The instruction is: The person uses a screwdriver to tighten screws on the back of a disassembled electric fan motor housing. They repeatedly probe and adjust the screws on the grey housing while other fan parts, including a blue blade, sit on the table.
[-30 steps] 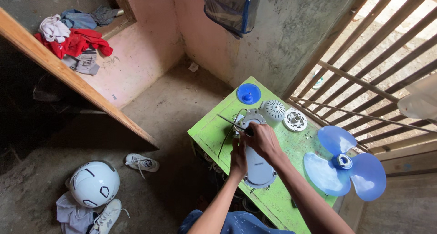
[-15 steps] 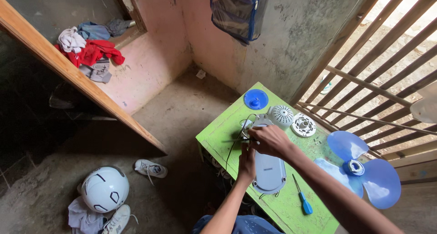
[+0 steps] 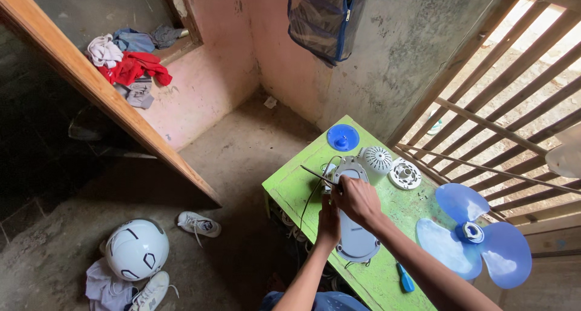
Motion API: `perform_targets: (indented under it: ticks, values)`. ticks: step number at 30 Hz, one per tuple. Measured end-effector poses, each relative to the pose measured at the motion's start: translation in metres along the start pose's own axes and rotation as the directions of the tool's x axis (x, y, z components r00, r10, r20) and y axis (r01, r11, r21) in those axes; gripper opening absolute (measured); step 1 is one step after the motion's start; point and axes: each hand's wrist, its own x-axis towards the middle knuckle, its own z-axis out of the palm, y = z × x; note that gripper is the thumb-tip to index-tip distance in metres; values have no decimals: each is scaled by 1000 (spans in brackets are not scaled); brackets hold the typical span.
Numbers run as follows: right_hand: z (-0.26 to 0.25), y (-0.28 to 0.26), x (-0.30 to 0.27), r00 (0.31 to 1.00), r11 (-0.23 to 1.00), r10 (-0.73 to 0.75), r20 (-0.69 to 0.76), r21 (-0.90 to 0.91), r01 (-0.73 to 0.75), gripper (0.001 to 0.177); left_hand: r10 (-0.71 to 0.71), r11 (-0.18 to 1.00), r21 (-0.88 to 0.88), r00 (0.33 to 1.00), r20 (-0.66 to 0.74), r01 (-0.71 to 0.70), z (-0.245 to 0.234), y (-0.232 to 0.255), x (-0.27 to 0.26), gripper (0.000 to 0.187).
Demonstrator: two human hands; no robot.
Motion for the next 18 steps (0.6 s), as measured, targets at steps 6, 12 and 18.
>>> perform_targets:
  ticks: [6, 12, 18]
  values:
    - [-9, 13, 4, 973, 972, -229, 24, -52, 230, 22, -186, 981, -45, 982, 38, 187, -2, 29, -3, 46]
    - [-21, 4, 9, 949, 944, -302, 91, -108, 311, 14, -115, 985, -126, 993, 25, 117, -5, 34, -6, 46]
    - [-27, 1, 8, 903, 904, -425, 67, -17, 427, 15, -142, 970, -192, 989, 41, 148, -3, 12, -4, 49]
